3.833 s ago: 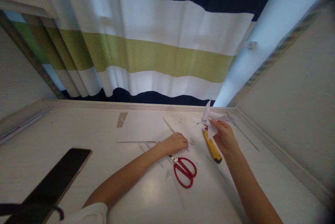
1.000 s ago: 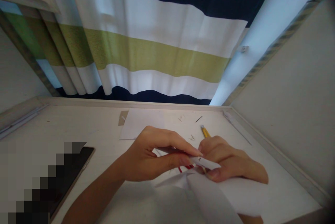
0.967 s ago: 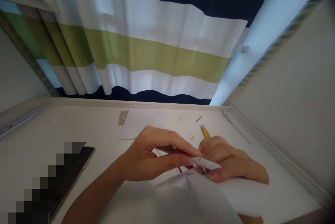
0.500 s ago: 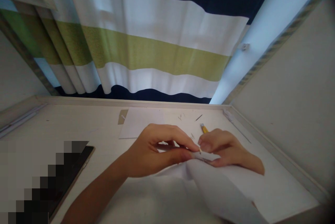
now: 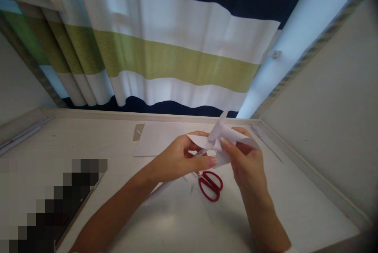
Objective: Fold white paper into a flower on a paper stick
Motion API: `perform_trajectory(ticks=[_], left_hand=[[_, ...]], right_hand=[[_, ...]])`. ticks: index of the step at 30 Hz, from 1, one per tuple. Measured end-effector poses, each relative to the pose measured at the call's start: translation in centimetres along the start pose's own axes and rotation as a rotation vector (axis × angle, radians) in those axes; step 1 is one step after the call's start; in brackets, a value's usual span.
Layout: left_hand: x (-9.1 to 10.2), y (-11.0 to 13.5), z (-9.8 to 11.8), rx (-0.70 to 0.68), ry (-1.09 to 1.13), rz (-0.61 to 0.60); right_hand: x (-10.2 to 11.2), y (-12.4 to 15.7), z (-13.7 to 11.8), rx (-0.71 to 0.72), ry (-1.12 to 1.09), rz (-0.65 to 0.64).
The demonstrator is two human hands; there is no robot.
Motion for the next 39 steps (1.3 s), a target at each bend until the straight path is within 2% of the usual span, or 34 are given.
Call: perform_trajectory(ticks=[4,11,16,21,28,39], left_hand=[[-0.1,-1.0,-0.7,0.024,-0.022,0.075],[-0.1,-1.6,-0.8,0.04,0.037,0.065],[0.1,-1.9,-1.1,0.066,0.07,0.103],[0.8,-2.2,-1.7,0.112,0.055,0.158],[1.1,-2.6,-2.1,0.088,0.116,0.153],[1.8,-3.1,-2.7,0.096,0.17,0.14]], right_hand=[[-0.1,-0.4,0.5,-0.056,-0.013,0.021],[-0.3,-0.5,0.9,-0.142,-0.008,-0.031],[-0.1,-0.7,1.2,-0.151,-0.039,-0.049],[0.5,-1.0,1.4,-0.09,-0.086,-0.083],[0.5,-1.2,0.8,-0.159,-0.154,0.021],[0.6,-1.3,1.2,-0.196,-0.202,0.068]])
Point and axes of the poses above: each hand's wrist, its own y-axis away from the middle knuckle, its own x-axis out of the back of the hand, z = x × y, the point moved 2 cm from there along -y, towards the middle knuckle, and after that the axes turned 11 degrees about x, right-handed, at the moved point
